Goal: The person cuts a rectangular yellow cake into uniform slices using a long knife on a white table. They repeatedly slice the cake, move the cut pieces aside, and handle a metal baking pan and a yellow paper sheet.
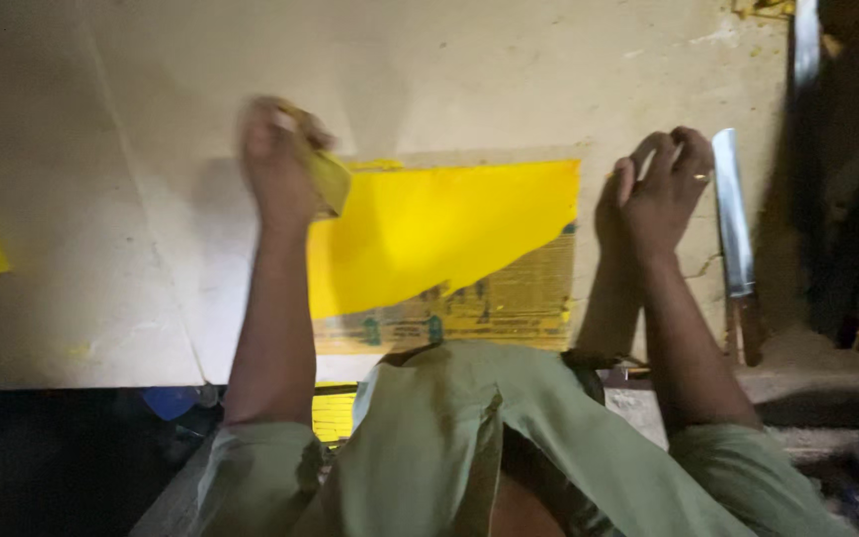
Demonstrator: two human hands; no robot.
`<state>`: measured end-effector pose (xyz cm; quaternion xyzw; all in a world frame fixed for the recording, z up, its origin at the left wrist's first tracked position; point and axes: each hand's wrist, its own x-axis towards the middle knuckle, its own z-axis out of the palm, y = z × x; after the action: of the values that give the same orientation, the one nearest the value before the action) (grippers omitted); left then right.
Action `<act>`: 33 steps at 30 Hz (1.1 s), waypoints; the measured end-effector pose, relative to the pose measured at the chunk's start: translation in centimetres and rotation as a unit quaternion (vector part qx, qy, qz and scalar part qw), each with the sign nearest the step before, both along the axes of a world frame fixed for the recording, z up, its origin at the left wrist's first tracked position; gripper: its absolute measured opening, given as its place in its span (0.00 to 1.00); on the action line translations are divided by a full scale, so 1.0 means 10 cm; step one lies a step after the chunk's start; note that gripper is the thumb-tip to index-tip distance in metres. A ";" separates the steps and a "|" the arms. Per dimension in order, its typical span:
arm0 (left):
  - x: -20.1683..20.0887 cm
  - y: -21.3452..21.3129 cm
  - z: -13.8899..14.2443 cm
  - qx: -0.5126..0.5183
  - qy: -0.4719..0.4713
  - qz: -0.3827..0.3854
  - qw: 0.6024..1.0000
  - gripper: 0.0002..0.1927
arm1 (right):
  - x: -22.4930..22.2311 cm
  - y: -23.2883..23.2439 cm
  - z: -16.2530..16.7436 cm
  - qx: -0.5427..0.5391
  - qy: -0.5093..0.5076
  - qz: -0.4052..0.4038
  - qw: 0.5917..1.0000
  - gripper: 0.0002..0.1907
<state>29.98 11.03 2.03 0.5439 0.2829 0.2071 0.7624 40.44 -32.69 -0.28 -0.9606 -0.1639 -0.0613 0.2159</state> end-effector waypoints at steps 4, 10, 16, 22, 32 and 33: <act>-0.31 1.43 0.68 0.144 -0.056 0.183 0.971 0.15 | -0.13 0.19 0.10 -0.001 -0.006 -0.005 1.000 0.16; -1.00 2.69 1.18 0.251 -0.018 0.371 0.894 0.14 | -0.19 0.31 0.02 -0.043 -0.024 -0.006 0.999 0.13; -1.17 1.77 0.00 0.399 0.343 -0.221 0.822 0.21 | 0.03 0.38 -0.07 -0.038 -0.009 0.034 0.999 0.20; -1.74 0.97 -0.30 0.226 0.333 -0.307 0.863 0.09 | -0.35 0.76 -0.07 0.214 -0.002 -0.034 0.976 0.18; -1.77 0.94 -0.34 0.324 0.271 -0.267 0.866 0.09 | -0.96 1.61 0.62 0.320 0.193 0.034 0.927 0.08; -1.76 0.95 -0.30 0.323 0.268 -0.260 0.870 0.11 | -1.00 1.61 0.66 0.323 0.203 0.043 0.924 0.09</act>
<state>12.41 20.53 -1.02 0.8481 0.2419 -0.0724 0.4658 30.47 -16.55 6.31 -0.8229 -0.1289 0.0943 0.5453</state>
